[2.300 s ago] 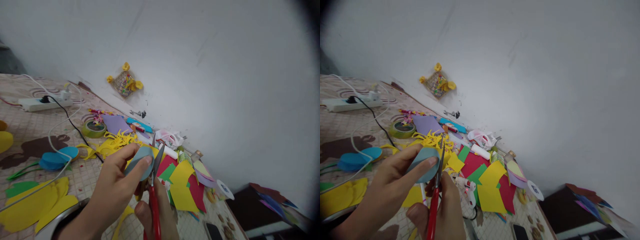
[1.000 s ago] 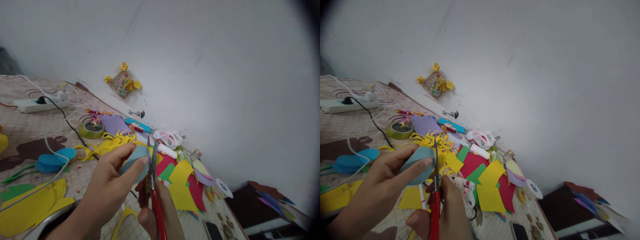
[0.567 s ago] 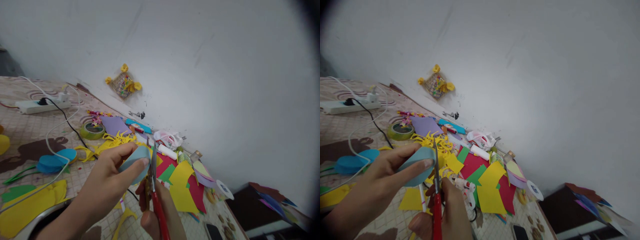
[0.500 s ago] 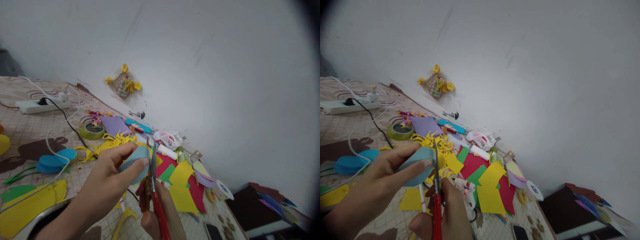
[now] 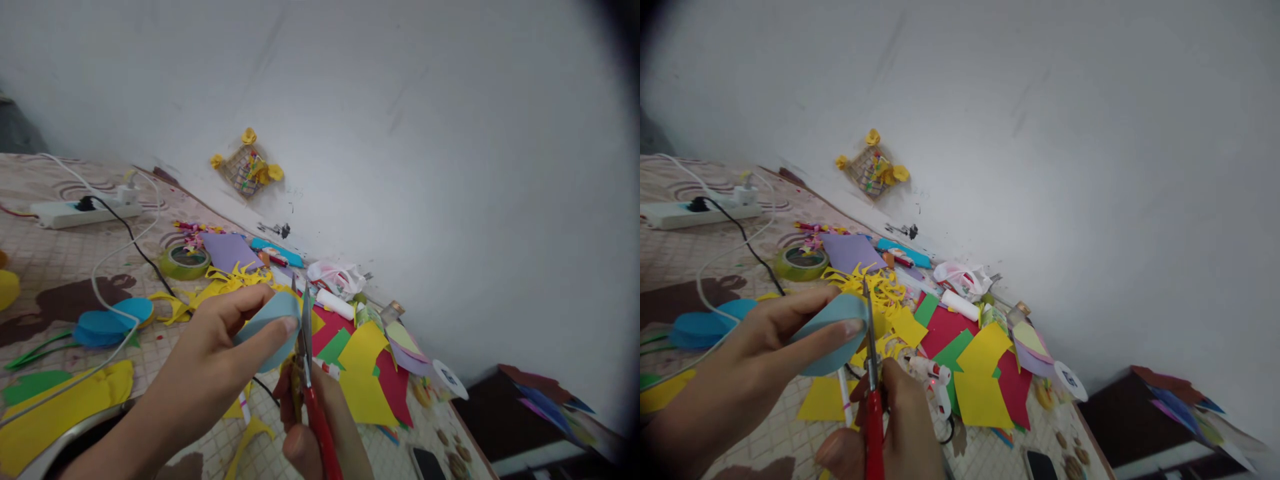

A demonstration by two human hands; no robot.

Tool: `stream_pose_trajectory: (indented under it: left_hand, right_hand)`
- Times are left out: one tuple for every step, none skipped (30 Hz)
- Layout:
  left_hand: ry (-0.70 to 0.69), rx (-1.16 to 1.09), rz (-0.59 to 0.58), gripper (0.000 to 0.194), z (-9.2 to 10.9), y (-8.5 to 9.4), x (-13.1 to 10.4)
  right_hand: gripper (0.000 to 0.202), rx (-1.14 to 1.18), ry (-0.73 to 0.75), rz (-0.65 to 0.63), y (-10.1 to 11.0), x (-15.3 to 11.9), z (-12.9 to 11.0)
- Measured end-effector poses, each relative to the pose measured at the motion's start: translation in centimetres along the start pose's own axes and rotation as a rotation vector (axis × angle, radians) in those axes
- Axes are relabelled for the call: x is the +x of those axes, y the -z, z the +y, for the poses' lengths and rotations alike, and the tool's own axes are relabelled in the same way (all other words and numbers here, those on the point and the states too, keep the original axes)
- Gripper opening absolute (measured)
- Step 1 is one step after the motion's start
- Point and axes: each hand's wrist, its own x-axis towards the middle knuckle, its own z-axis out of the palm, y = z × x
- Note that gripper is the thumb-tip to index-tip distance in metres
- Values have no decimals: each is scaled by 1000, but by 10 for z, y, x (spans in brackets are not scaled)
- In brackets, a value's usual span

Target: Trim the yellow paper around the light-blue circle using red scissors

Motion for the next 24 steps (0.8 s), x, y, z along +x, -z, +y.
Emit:
stream_pose_trajectory:
  left_hand:
    - [-1, -1, 4, 26, 0, 0, 0]
    - [-8, -2, 7, 26, 0, -1, 0]
    - [-17, -4, 10, 26, 0, -1, 0]
    - [-18, -4, 11, 26, 0, -1, 0]
    - [-17, -8, 12, 25, 0, -1, 0]
    - [-16, -14, 13, 26, 0, 0, 0]
    - [-10, -18, 14, 25, 0, 0, 0]
    - [-12, -25, 17, 25, -1, 0, 0]
    - [0, -26, 18, 26, -1, 0, 0]
    - [2, -28, 18, 23, -2, 0, 0]
    - [-16, -37, 19, 26, -2, 0, -1]
    - [1, -28, 4, 27, -2, 0, -1]
    - [-9, -38, 2, 28, -2, 0, -1]
    - [-12, -41, 4, 28, -2, 0, -1]
    - [-16, -43, 6, 28, -1, 0, -1]
    - [-22, -45, 12, 27, -1, -1, -1]
    - [-28, -46, 13, 27, -1, -1, 0]
    - [-33, -47, 13, 26, -1, 0, 0]
    - [-34, -52, 13, 26, -1, 0, 1]
    - [-32, -58, 11, 25, -1, 0, 1]
    - [-24, -64, 10, 25, -2, 0, 2]
    - [-17, -74, 5, 25, -3, 1, 1]
    - [-10, -87, -4, 25, -5, 1, 1]
    - [2, -103, -18, 25, -6, 1, 0]
  right_hand:
    - [69, 6, 15, 24, 0, -1, 1]
    - [67, 8, 34, 40, -1, -2, 2]
    - [65, 6, 54, 44, -1, -2, 2]
    - [63, 1, 72, 39, -2, -3, 2]
    - [61, -7, 85, 32, -2, -5, 2]
    - [60, -18, 88, 29, -3, -6, 1]
    - [60, -27, 83, 31, -3, -7, 0]
    - [61, -34, 71, 40, -4, -9, -1]
    - [63, -35, 54, 58, -5, -10, -2]
    - [65, -35, 35, 74, -5, -11, -3]
    - [66, -32, 19, 81, -5, -12, -3]
    - [66, -31, 9, 75, -5, -12, -4]
    - [65, -35, 8, 57, -4, -12, -4]
    - [65, -44, 16, 32, -3, -11, -3]
    - [65, -55, 31, 8, -2, -10, -2]
    - [66, -63, 49, -6, -1, -10, 0]
    - [67, -65, 66, -6, 0, -9, 2]
    - [68, -62, 79, 5, 1, -10, 6]
    - [69, -58, 87, 23, 2, -11, 10]
    - [71, -53, 93, 40, 2, -12, 14]
    - [73, -49, 95, 51, 3, -13, 19]
    - [74, -48, 96, 54, 4, -14, 22]
    - [74, -49, 96, 50, 5, -15, 25]
    - [74, -52, 95, 40, 6, -15, 27]
